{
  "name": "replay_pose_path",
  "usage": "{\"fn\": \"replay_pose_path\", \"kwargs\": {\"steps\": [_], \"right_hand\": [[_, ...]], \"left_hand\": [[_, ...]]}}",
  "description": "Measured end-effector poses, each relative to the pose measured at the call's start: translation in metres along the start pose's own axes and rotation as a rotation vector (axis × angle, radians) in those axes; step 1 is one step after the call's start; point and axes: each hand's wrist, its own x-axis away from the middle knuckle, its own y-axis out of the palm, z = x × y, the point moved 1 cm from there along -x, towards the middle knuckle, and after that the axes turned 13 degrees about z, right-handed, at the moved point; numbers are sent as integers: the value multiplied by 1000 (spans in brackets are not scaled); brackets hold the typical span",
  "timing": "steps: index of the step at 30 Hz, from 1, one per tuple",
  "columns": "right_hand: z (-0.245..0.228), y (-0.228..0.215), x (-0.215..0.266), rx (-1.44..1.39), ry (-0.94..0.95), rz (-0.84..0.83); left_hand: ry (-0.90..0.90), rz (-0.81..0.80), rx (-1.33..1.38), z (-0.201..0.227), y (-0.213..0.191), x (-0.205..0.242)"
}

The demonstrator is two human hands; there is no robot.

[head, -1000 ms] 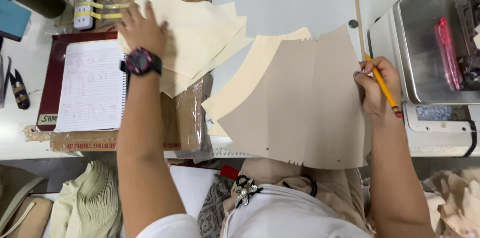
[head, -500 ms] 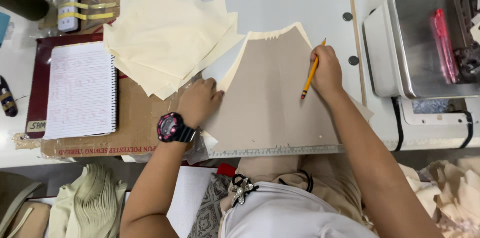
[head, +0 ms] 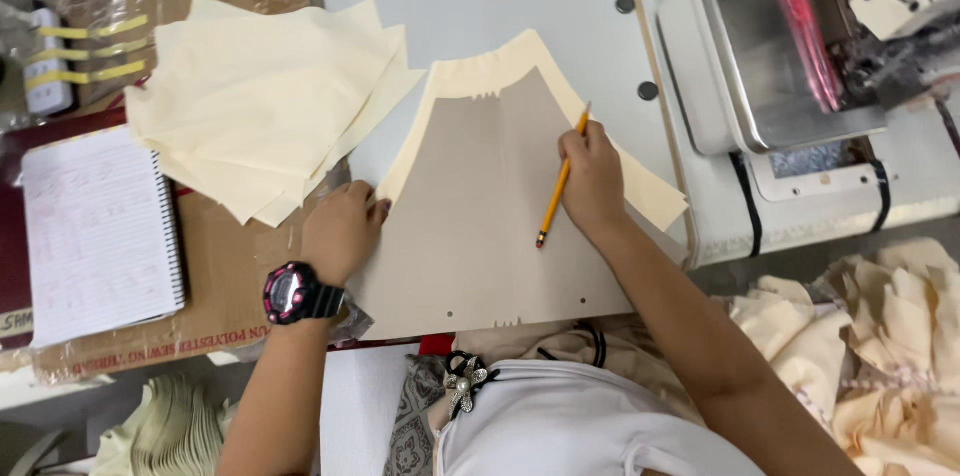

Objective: The person places a piece of light-colored fabric on a table and uses a pencil and a ruler to trace a pattern onto it. They repeat this process with several other pieces of fabric, stacking the marked pieces to the side.

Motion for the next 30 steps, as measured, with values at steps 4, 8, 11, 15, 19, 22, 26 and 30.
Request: {"fn": "replay_pose_path", "kwargs": {"steps": [4,8,11,15,19,22,26,30], "right_hand": [[17,6,-6,88,-169,41],[32,9,-10,55,-117,-13],[38,10,-18,-33,-28,-48],[43,17,-49,-91,13,3],[42,27,-73,-101,37,-15],[41,22,-73,-231,147,-45],[39,-24,-21,-66,-148,117],[40,-88,70,23,-118,225]], "left_hand": [[-24,-42,-20,8,-3,0],[-10,-22,-10,8,0,11],[-15,81,-2,1,4,15],[18,398,9,3,-3,24],[60,464,243,1,-2,38],[203,178,196,20,-27,59],[157,-123,-47,31,-22,82],[57,-11,18,18,-14,88]]}}
